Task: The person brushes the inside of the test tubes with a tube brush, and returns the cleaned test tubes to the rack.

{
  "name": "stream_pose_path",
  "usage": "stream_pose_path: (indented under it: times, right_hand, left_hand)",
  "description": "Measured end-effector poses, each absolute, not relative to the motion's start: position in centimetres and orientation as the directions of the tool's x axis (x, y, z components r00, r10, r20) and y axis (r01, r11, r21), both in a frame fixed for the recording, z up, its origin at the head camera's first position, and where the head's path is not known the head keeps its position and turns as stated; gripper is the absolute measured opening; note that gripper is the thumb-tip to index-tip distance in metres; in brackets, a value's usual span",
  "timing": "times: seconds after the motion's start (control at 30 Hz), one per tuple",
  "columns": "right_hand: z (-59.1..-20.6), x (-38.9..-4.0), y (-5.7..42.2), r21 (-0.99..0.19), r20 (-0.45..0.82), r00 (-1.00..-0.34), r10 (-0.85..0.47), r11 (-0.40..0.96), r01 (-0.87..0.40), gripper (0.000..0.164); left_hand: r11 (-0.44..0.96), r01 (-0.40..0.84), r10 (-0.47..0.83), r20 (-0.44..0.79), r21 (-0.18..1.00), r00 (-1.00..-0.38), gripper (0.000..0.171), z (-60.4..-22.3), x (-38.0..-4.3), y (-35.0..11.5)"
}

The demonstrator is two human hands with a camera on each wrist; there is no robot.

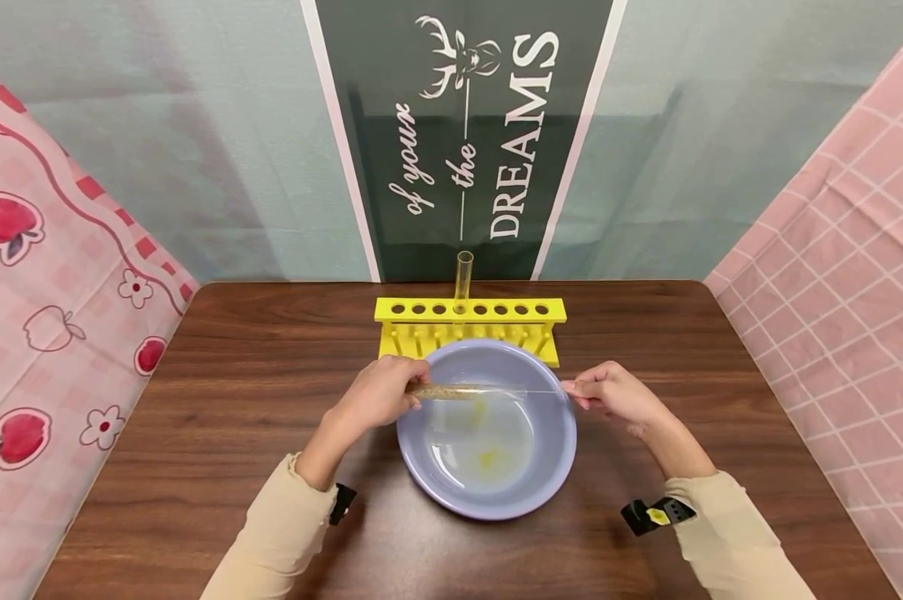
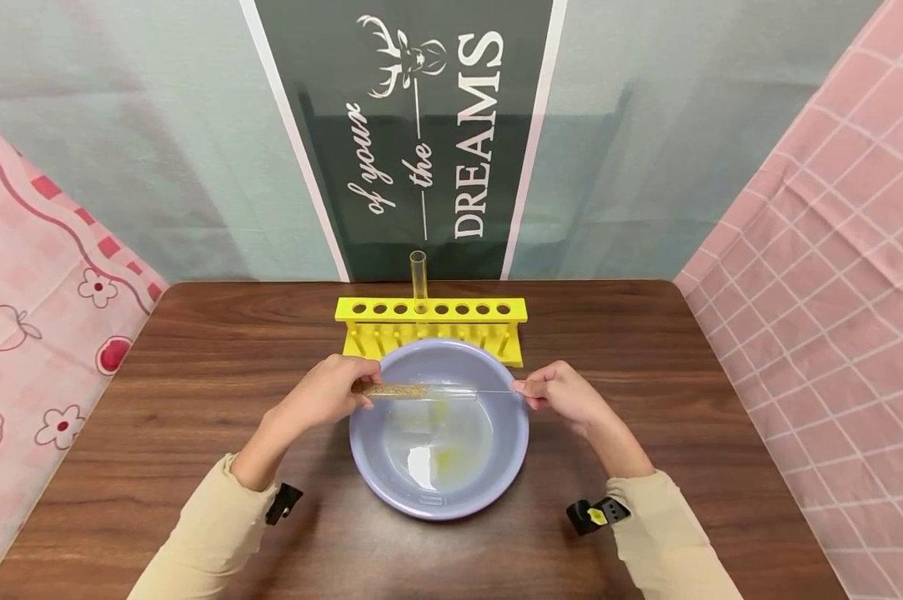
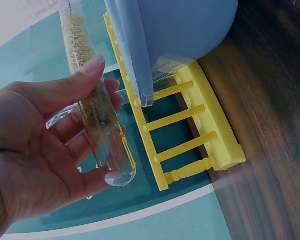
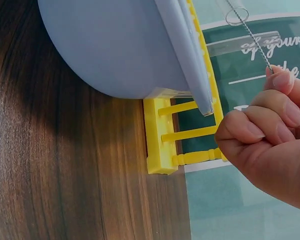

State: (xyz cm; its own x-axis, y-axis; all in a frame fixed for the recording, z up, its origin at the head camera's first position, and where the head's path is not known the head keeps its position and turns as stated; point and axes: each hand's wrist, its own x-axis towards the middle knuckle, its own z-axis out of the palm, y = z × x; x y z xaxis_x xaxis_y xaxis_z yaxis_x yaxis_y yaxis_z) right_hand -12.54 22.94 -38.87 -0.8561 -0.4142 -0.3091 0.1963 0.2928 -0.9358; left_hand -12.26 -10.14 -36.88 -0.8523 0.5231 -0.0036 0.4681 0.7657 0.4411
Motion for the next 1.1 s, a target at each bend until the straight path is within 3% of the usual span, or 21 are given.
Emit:
stream_pose_path:
  times: [0.37,0.53,0.7,0.83,1.1]
  right_hand:
    - [-38.8,-12.6,23.4,-0.913,-0.386,-0.789,-0.478,0.076,0.4,0.036]
    - [-38.9,-12.5,23.6,-0.92,-0.37,-0.793,-0.484,0.074,0.384,0.036]
    - [-39.0,-12.2,23.5,-0.94,-0.268,-0.869,-0.415,0.311,0.141,0.033]
    - [-39.3,-11.7,23.4,-0.857,-0.091,-0.915,-0.392,0.5,-0.128,0.03]
    - [-40.8,-10.9,23.3,-0.649,0.29,-0.868,-0.403,0.584,-0.488,0.031]
  left_hand:
    - [0.782,0.451,0.5,-0.002,0.43,-0.866,0.022,-36.7,-12.2,-10.1]
    - [0.78,0.449,0.495,0.008,0.437,-0.869,0.021,-36.9,-12.2,-10.3]
    - [0.763,0.445,0.49,0.029,0.468,-0.871,0.02,-37.1,-12.3,-10.7]
    - [0.754,0.444,0.49,0.035,0.485,-0.871,0.021,-37.3,-12.3,-11.1]
    - [0.74,0.434,0.496,0.02,0.514,-0.868,0.021,-37.6,-12.4,-11.9]
